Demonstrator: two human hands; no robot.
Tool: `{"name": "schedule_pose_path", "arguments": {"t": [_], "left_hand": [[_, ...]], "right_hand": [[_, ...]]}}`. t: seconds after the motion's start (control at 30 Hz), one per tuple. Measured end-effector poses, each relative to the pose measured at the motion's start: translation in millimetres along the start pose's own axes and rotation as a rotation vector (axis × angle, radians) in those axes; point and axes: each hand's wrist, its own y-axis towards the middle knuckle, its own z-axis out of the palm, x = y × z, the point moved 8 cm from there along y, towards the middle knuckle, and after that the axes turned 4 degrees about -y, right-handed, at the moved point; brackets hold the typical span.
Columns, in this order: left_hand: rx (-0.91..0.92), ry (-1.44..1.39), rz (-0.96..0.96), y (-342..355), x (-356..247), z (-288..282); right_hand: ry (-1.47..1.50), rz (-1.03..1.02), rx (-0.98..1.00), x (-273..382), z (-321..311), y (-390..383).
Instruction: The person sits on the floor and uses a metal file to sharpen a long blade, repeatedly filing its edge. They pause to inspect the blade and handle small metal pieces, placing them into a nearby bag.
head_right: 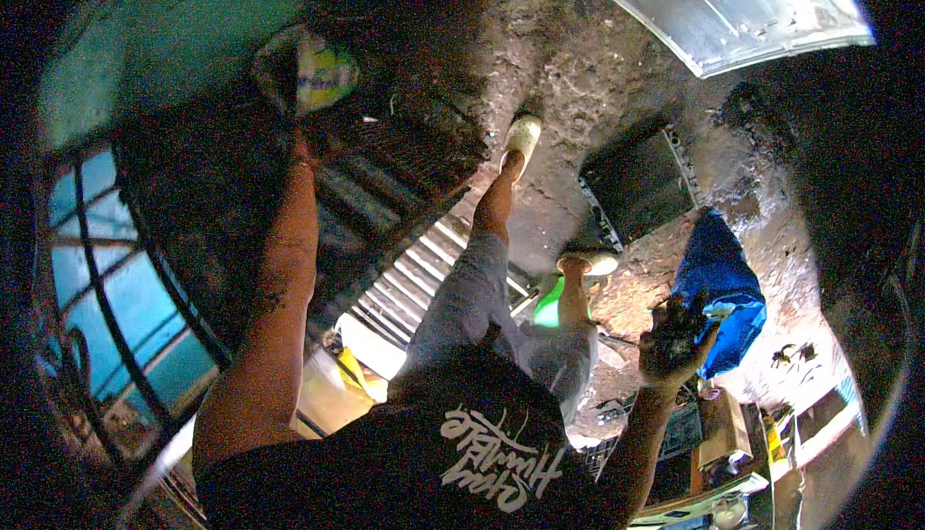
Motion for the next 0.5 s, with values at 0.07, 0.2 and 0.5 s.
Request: {"name": "schedule_pose_path", "arguments": {"t": [0.07,0.2,0.5], "left_hand": [[-0.022,-0.019,0.014,47.4,-9.9,20.4],[-0.046,-0.026,0.042,138.5,-30.4,48.3],[0.083,0.127,0.023,256.8,-64.4,120.4]], "right_hand": [[-0.005,0.034,-0.018,-28.8,-2.2,27.7],[-0.071,0.144,-0.292,-113.7,-22.6,94.8],[-0.064,0.603,-0.173,-248.2,46.0,184.7]]}}
